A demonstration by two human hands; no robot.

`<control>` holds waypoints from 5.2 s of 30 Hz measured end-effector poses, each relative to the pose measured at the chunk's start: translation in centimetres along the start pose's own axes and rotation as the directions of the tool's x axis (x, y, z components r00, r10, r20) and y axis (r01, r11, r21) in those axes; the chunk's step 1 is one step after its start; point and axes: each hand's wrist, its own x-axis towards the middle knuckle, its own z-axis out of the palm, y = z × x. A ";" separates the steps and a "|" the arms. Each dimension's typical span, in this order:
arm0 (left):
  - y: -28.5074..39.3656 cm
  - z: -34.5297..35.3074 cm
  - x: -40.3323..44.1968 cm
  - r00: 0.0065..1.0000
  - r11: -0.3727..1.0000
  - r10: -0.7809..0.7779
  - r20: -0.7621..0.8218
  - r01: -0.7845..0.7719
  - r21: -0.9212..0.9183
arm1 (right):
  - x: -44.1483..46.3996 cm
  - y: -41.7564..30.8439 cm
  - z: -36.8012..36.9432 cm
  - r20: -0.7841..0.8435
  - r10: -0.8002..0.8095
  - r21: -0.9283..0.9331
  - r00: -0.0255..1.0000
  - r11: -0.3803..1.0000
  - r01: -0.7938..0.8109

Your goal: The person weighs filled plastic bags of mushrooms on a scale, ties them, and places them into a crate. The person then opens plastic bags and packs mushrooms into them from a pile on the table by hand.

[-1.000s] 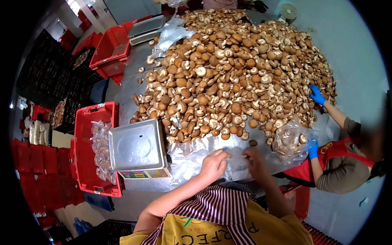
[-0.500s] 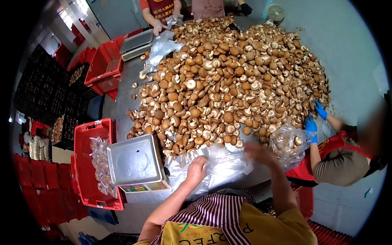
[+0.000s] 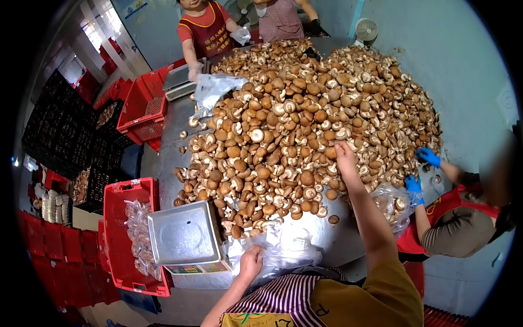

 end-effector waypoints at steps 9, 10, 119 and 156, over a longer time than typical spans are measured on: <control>6.7 1.0 3.5 0.991 0.949 0.129 0.039 -0.112 -0.296 | -3.6 -0.5 -1.6 0.540 0.277 0.759 0.795 0.247 -0.602; 7.1 1.3 3.9 0.986 0.945 0.155 0.063 -0.129 -0.302 | -3.8 -1.0 -1.6 0.536 0.324 0.749 0.779 0.243 -0.616; 4.9 2.4 5.5 0.756 -0.267 -0.077 0.650 0.612 -0.744 | -8.5 0.8 0.7 0.448 -0.243 -0.453 0.860 0.768 0.453; 4.0 1.5 4.5 0.766 -0.204 -0.084 0.637 0.613 -0.763 | 0.2 0.5 4.4 0.360 0.415 0.505 0.836 0.667 -0.548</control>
